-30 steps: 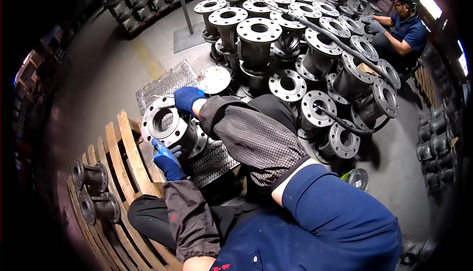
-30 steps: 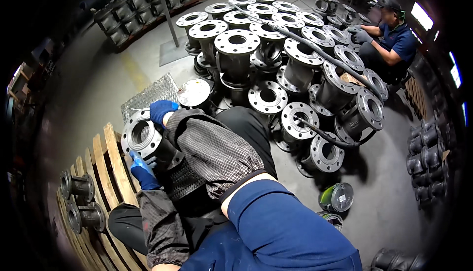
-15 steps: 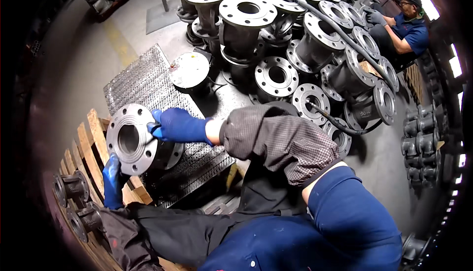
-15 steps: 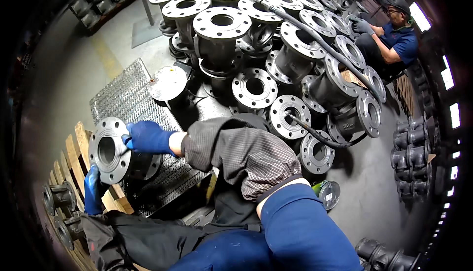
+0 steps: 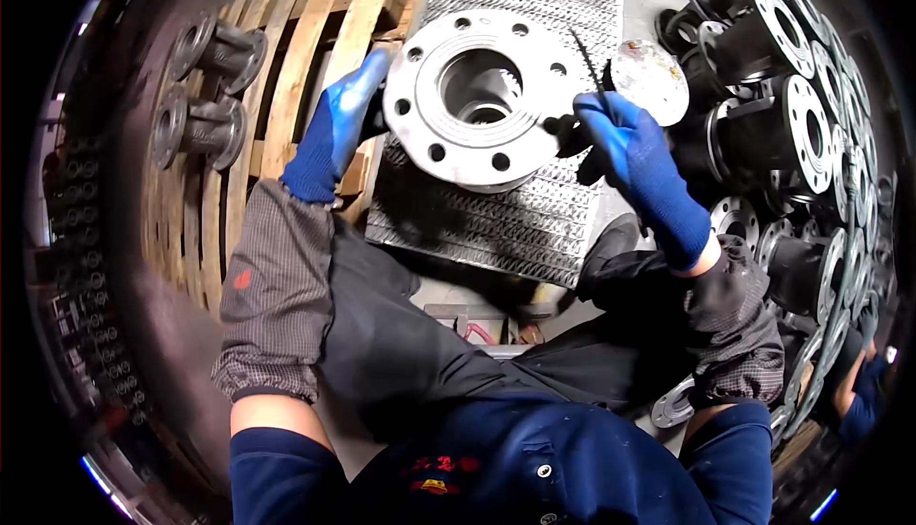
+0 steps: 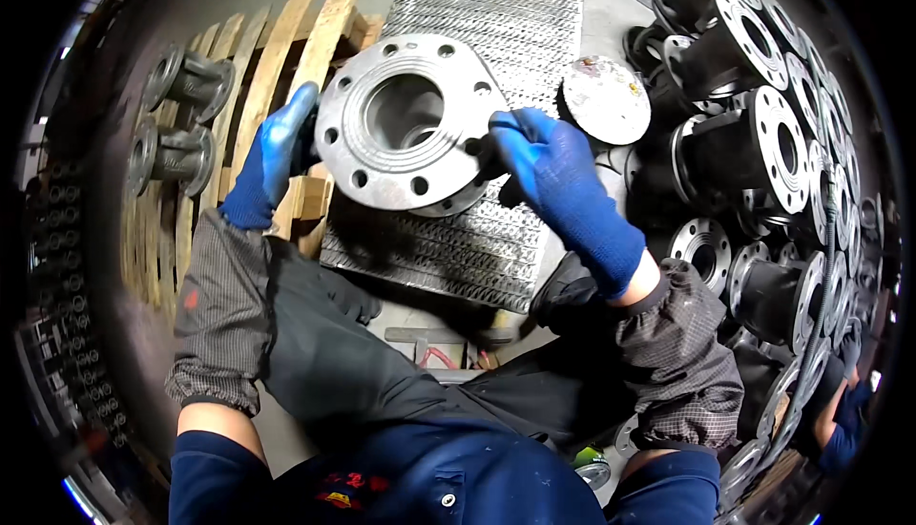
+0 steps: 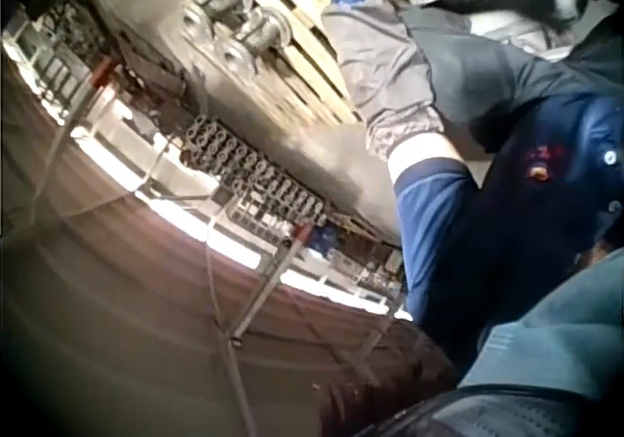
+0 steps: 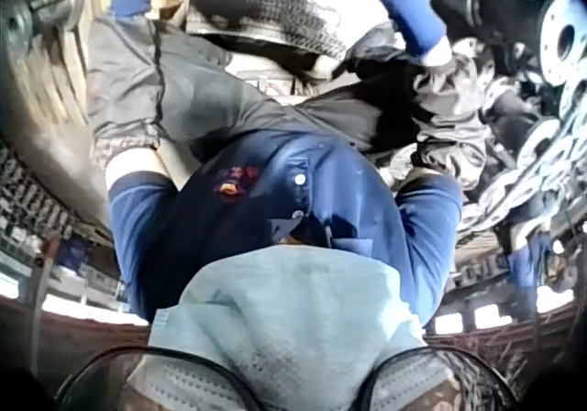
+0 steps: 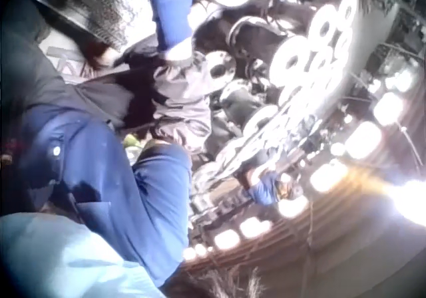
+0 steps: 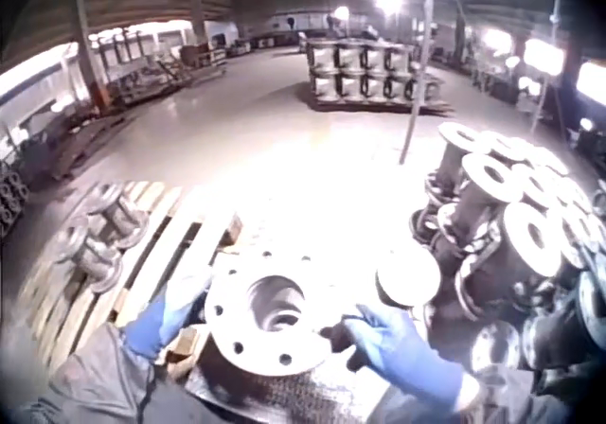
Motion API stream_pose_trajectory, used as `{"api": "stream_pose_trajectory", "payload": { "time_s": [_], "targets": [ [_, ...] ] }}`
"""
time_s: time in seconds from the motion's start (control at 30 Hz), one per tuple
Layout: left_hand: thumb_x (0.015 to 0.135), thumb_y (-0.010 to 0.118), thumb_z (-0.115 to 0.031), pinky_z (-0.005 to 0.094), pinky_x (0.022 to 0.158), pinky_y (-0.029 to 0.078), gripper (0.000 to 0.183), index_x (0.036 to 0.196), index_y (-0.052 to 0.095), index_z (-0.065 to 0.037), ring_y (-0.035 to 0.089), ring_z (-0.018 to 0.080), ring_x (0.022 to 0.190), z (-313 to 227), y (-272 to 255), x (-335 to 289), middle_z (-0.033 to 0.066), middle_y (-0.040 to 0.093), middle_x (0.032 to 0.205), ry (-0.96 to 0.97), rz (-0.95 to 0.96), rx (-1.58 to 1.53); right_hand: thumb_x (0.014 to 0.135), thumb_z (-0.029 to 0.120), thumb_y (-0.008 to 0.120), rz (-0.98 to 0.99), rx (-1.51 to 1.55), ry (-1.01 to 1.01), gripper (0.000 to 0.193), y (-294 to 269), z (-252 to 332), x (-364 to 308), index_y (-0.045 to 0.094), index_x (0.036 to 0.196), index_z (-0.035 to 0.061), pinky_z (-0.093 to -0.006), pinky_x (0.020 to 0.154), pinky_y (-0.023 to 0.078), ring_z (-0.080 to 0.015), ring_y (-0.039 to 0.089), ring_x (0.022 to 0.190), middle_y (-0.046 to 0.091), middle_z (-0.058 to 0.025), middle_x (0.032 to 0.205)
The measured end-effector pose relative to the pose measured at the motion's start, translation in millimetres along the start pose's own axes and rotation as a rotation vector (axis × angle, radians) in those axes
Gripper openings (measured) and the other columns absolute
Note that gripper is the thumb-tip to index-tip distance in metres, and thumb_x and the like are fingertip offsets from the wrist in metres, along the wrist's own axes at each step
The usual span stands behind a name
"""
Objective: The person holds a metal pipe fitting and uses a small tool to scrape and clean the interior and exterior surfaces. The person turns the part over several times to reach different areas and moves it onto a wooden pallet when finished.
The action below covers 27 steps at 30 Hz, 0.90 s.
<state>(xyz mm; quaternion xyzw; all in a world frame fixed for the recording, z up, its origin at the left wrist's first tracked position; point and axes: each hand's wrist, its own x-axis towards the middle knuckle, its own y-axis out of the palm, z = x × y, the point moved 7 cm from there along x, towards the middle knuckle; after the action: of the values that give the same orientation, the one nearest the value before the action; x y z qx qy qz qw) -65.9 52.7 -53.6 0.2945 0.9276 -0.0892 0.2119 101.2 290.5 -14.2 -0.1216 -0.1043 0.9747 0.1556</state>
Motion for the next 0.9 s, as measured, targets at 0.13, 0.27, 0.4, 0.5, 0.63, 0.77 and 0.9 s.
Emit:
{"api": "stream_pose_trajectory", "payload": {
  "time_s": [0.13,0.27,0.4,0.5,0.63,0.77,0.9],
  "targets": [
    [0.094,0.042,-0.05,0.0192,0.057,0.039,0.056,0.114,0.06,0.0,0.043,0.0054,0.057,-14,9,16,-0.0024,0.055,0.073,0.152,-0.035,0.036,0.091,0.019,0.054,-0.021,0.019,0.095,0.026,-9,-7,-6,0.06,0.105,-0.0025,-0.0226,0.05,0.047,-0.008,0.053,0.059,0.058,-0.0029,0.076],
    [0.093,0.044,-0.051,0.0254,0.075,0.053,0.059,0.119,0.055,0.001,0.064,0.0143,0.087,-18,4,38,0.0108,0.064,0.103,0.1,0.006,0.011,0.093,0.021,0.05,-0.011,0.06,0.093,0.028,-5,2,-19,0.058,0.109,-0.0005,-0.0221,0.05,0.048,-0.0104,0.058,0.054,0.064,-0.0082,0.078],
    [0.094,0.044,-0.045,0.027,0.082,0.053,0.055,0.12,0.054,0.002,0.064,0.015,0.091,-20,50,61,0.011,0.064,0.106,0.269,0.213,-0.042,0.094,0.021,0.047,-0.092,0.044,0.068,0.029,-28,-18,-15,0.059,0.111,0.0,-0.0235,0.051,0.049,-0.0125,0.061,0.056,0.067,-0.0115,0.081],
    [0.094,0.047,-0.043,0.0257,0.08,0.053,0.052,0.116,0.058,0.003,0.065,0.0147,0.087,-27,67,50,0.0108,0.066,0.101,0.335,0.146,0.134,0.094,0.022,0.048,-0.193,-0.012,0.016,0.03,-43,-16,-18,0.06,0.112,-0.0001,-0.0236,0.056,0.051,-0.0124,0.063,0.066,0.066,-0.0092,0.082],
    [0.087,0.057,-0.048,0.0275,0.07,0.047,0.059,0.104,0.061,0.008,0.057,0.0153,0.074,-44,96,13,0.0081,0.064,0.084,0.403,0.06,0.227,0.093,0.024,0.05,-0.356,-0.204,-0.187,0.031,-76,-24,-4,0.063,0.106,-0.0012,-0.0245,0.068,0.047,-0.0109,0.06,0.075,0.065,-0.007,0.08],
    [0.089,0.056,-0.043,0.0305,0.065,0.051,0.051,0.105,0.061,0.005,0.064,0.0199,0.072,-44,134,-16,0.0159,0.065,0.08,0.54,0.06,0.41,0.09,0.023,0.053,-0.334,-0.287,-0.072,0.032,-94,-48,-6,0.061,0.108,-0.0015,-0.028,0.073,0.046,-0.0146,0.056,0.076,0.064,-0.0088,0.084],
    [0.09,0.057,-0.037,0.0292,0.067,0.053,0.046,0.109,0.059,0.005,0.066,0.0187,0.077,-56,159,-48,0.0156,0.065,0.087,0.828,0.126,0.7,0.094,0.023,0.049,-0.261,-0.114,0.025,0.034,-99,-53,-26,0.058,0.114,-0.0031,-0.02,0.076,0.043,-0.008,0.055,0.084,0.063,-0.0017,0.093]
  ]
}}
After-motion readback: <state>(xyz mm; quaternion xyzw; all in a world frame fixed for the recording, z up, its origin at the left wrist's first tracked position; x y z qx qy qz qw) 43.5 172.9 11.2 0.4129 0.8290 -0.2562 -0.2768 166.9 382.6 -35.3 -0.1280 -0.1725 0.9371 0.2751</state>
